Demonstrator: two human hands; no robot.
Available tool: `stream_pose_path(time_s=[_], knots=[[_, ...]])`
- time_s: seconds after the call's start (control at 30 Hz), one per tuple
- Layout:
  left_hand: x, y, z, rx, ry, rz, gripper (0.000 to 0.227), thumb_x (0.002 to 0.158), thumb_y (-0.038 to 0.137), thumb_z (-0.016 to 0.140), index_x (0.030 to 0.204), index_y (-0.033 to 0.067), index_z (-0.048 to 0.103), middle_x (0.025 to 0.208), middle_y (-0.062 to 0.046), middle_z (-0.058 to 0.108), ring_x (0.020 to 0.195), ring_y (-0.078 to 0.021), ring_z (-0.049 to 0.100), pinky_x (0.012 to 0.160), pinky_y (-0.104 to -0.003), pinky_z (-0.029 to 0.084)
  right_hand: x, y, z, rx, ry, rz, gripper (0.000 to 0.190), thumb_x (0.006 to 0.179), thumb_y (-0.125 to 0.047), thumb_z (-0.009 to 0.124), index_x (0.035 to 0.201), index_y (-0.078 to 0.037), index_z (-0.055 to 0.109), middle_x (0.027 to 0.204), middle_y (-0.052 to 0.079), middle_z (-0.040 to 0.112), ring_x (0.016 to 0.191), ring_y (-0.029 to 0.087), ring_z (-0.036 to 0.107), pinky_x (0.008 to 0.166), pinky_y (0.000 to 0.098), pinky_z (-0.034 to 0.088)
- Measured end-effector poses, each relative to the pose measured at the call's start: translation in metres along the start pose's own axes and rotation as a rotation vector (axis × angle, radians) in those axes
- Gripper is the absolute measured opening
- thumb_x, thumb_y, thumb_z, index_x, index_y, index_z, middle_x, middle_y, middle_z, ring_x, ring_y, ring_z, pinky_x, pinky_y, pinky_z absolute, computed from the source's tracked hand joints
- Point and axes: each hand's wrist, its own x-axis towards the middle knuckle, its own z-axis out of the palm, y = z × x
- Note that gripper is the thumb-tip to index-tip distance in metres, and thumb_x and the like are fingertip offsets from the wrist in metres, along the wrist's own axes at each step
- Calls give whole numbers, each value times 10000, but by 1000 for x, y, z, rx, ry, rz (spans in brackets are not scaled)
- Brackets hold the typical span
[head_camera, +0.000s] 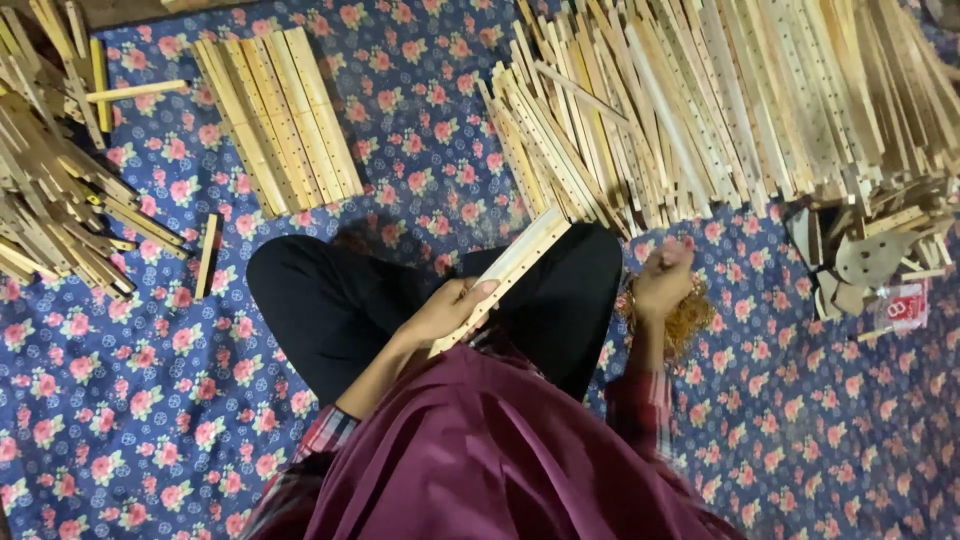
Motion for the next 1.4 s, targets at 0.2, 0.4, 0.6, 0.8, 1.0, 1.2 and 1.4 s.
stream_pose_path(time_s=[0.2, 0.4, 0.6, 0.8, 1.0, 1.2, 1.4], knots=[[3, 26, 15, -57, -30, 39, 498, 1073, 378, 474, 1333, -41, 544, 566, -139, 612, 437, -206, 620, 379, -328, 574, -93, -139, -51, 507, -732, -276, 132, 813, -191, 885, 863, -103, 799, 931, 80, 691, 957, 305, 690, 875, 430, 541], [22, -12, 3, -70, 46, 71, 423, 1077, 370, 494, 1070, -34, 620, 555, -137, 614, 444, -192, 616, 382, -313, 577, -113, -156, -47, 889, -866, 52, 323, 890, -2, 800, 935, -64, 486, 864, 131, 755, 844, 182, 730, 749, 339, 564], [3, 18, 9, -375, 10, -7, 489, 1077, 433, 454, 884, 5, 593, 535, -101, 557, 421, -181, 565, 355, -298, 535, -137, -141, -22, 1509, -1036, 725, 254, 979, 25, 608, 1111, -135, 463, 1017, 39, 666, 996, 159, 720, 946, 293, 571], [5, 32, -1, -361, -11, 13, 552, 1074, 497, 436, 789, 37, 546, 536, -117, 521, 416, -207, 575, 340, -328, 524, -126, -160, -41, 1279, -1475, 586, 190, 1045, -249, 447, 1108, -82, 512, 708, -23, 397, 562, 47, 341, 522, 224, 268], [46, -46, -31, -83, -66, 55, 367, 1071, 319, 534, 916, -10, 575, 556, -131, 581, 452, -189, 614, 391, -296, 559, -108, -115, -28, 1484, -1493, 423, 211, 1015, -75, 568, 957, 113, 647, 515, -24, 418, 385, 9, 390, 449, 136, 327], [-21, 56, -40, 608, -14, 161, 452, 1042, 382, 531, 828, -13, 581, 571, -166, 648, 549, -284, 666, 530, -404, 549, -3, -120, -53, 1070, -837, -31, 564, 702, 76, 821, 1240, 96, 651, 1154, 323, 684, 586, 174, 670, 471, 241, 474], [-28, 56, -34, 642, -49, 180, 459, 1022, 441, 563, 811, 34, 568, 586, -134, 664, 585, -262, 679, 604, -374, 555, 1, -230, -95, 761, -1105, -323, 349, 834, -201, 868, 617, -87, 620, 461, 10, 530, 458, 40, 483, 461, 171, 340]])
